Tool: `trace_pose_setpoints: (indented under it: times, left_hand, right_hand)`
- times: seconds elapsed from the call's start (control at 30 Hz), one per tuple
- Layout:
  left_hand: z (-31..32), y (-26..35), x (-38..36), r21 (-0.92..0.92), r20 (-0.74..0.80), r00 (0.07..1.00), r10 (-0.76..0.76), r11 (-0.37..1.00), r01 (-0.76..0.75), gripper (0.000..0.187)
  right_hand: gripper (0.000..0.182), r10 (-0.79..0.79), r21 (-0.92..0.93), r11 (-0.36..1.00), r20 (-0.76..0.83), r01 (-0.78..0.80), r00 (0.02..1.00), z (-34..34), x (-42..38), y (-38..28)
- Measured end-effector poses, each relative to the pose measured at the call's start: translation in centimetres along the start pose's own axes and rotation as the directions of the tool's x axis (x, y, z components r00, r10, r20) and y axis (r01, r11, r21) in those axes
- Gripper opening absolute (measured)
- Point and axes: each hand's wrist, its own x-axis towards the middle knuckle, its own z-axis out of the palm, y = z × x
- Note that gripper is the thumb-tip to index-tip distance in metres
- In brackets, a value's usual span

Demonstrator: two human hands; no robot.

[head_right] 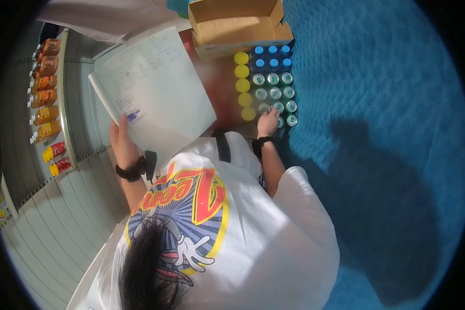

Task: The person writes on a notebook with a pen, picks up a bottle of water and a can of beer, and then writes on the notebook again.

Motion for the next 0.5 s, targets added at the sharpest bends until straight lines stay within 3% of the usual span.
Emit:
trace_pose_setpoints:
  times: [0.07,0.17,0.3,0.4,0.5]
  left_hand:
    - [0.0,0.0,0.1,0.007,-0.001,1.000,0.000,1.000,0.000,0.031]
    - [-0.2,-0.2,0.3,0.001,-0.002,1.000,-0.003,1.000,0.003,0.032]
    - [-0.1,0.0,0.2,0.020,0.008,1.000,-0.006,1.000,0.006,0.032]
    - [-0.1,0.1,0.2,0.012,0.016,1.000,-0.006,1.000,0.006,0.032]
    - [-0.2,0.2,0.2,0.016,0.016,1.000,-0.023,1.000,0.022,0.032]
  right_hand:
    - [0.028,0.104,0.084,0.991,0.042,-0.107,0.994,-1.0,-0.5,1.3]
    - [0.043,0.042,0.010,0.999,0.065,-0.043,0.997,-1.1,-1.8,3.6]
    - [0.063,0.127,-0.201,0.975,0.136,-0.098,0.983,-2.0,-3.9,1.7]
    - [0.066,0.072,-0.301,0.953,0.115,-0.034,0.991,-0.3,-4.5,2.9]
    - [0.067,0.111,-0.297,0.952,0.134,-0.067,0.985,0.6,-4.3,3.3]
